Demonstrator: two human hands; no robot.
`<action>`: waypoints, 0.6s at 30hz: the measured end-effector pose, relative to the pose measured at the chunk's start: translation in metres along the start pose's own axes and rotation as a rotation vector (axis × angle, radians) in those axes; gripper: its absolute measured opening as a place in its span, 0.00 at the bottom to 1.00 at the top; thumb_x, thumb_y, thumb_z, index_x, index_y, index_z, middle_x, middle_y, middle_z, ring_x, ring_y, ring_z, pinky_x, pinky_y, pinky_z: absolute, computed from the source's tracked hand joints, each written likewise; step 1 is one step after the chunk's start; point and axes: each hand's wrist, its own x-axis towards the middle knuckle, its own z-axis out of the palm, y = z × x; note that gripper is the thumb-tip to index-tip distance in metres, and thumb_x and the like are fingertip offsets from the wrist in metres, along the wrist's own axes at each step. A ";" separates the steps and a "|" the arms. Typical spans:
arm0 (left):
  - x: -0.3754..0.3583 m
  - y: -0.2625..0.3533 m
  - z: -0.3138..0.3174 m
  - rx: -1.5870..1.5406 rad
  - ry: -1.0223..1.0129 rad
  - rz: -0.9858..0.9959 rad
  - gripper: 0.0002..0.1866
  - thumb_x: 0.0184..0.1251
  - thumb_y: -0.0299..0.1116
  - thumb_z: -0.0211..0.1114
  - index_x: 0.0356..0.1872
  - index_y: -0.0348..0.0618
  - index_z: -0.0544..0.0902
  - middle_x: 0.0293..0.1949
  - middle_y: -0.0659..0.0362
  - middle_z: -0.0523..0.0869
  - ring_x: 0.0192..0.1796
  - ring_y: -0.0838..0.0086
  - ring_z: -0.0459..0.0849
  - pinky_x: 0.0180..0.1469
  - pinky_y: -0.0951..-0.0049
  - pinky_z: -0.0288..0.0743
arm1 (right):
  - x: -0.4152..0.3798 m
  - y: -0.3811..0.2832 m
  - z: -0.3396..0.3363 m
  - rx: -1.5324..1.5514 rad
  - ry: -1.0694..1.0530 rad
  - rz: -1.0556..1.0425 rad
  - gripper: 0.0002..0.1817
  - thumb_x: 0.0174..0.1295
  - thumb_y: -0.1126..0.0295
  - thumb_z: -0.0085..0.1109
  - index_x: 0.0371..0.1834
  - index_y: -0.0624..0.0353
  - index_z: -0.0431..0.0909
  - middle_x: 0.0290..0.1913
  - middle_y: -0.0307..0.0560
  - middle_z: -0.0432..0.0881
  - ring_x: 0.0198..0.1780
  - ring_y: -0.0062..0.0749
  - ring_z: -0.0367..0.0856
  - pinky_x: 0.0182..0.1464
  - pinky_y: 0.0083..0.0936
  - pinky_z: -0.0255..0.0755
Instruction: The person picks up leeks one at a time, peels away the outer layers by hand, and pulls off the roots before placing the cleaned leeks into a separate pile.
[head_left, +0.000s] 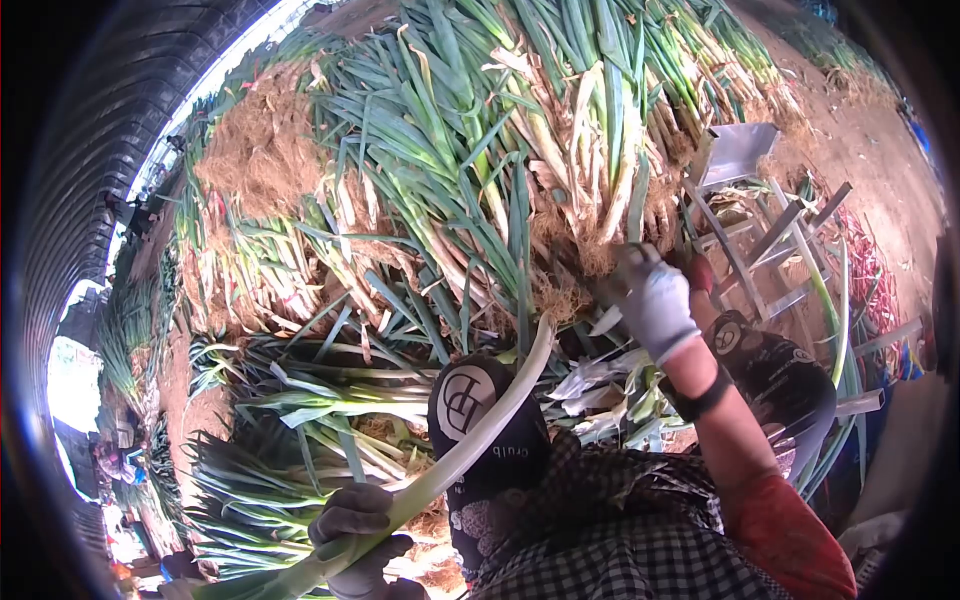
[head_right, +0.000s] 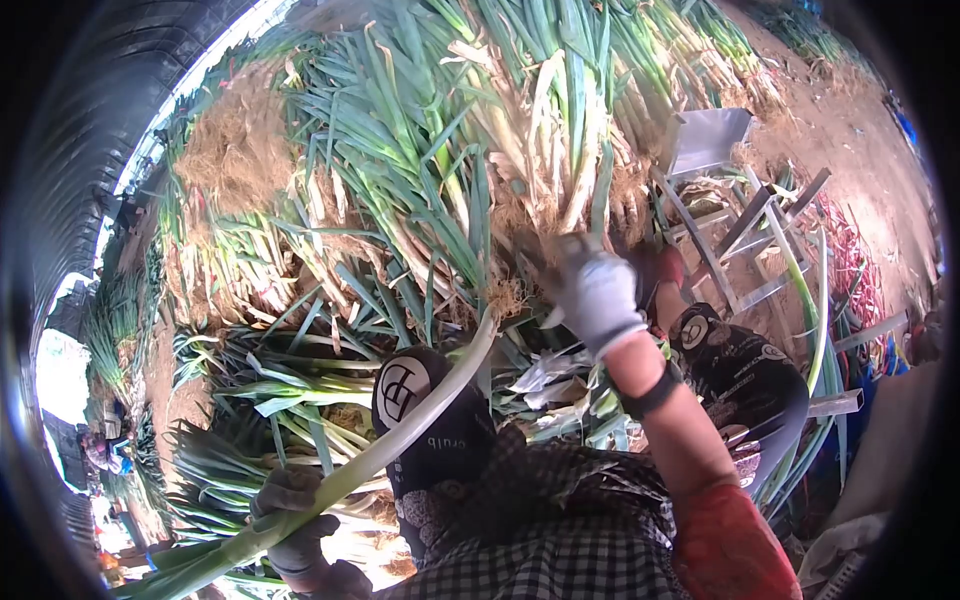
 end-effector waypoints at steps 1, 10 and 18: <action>0.000 0.002 0.000 0.024 -0.003 0.003 0.23 0.31 0.32 0.85 0.29 0.45 0.79 0.36 0.60 0.80 0.41 0.69 0.81 0.43 0.68 0.78 | -0.006 -0.017 -0.006 0.186 -0.024 -0.244 0.20 0.50 0.65 0.68 0.47 0.57 0.78 0.41 0.47 0.82 0.36 0.37 0.84 0.35 0.29 0.80; 0.037 -0.002 0.010 0.137 -0.193 0.758 0.19 0.36 0.24 0.80 0.31 0.44 0.80 0.36 0.62 0.81 0.39 0.66 0.82 0.40 0.68 0.79 | -0.043 -0.105 -0.029 0.192 -0.226 -0.778 0.08 0.53 0.65 0.59 0.31 0.56 0.76 0.33 0.43 0.76 0.28 0.32 0.80 0.28 0.29 0.75; 0.040 0.040 0.009 0.180 -0.513 0.450 0.10 0.61 0.37 0.65 0.32 0.41 0.84 0.34 0.56 0.86 0.41 0.63 0.83 0.43 0.66 0.78 | -0.026 -0.094 0.000 0.599 -0.136 -0.404 0.11 0.61 0.63 0.58 0.36 0.60 0.74 0.30 0.44 0.77 0.24 0.33 0.78 0.26 0.27 0.72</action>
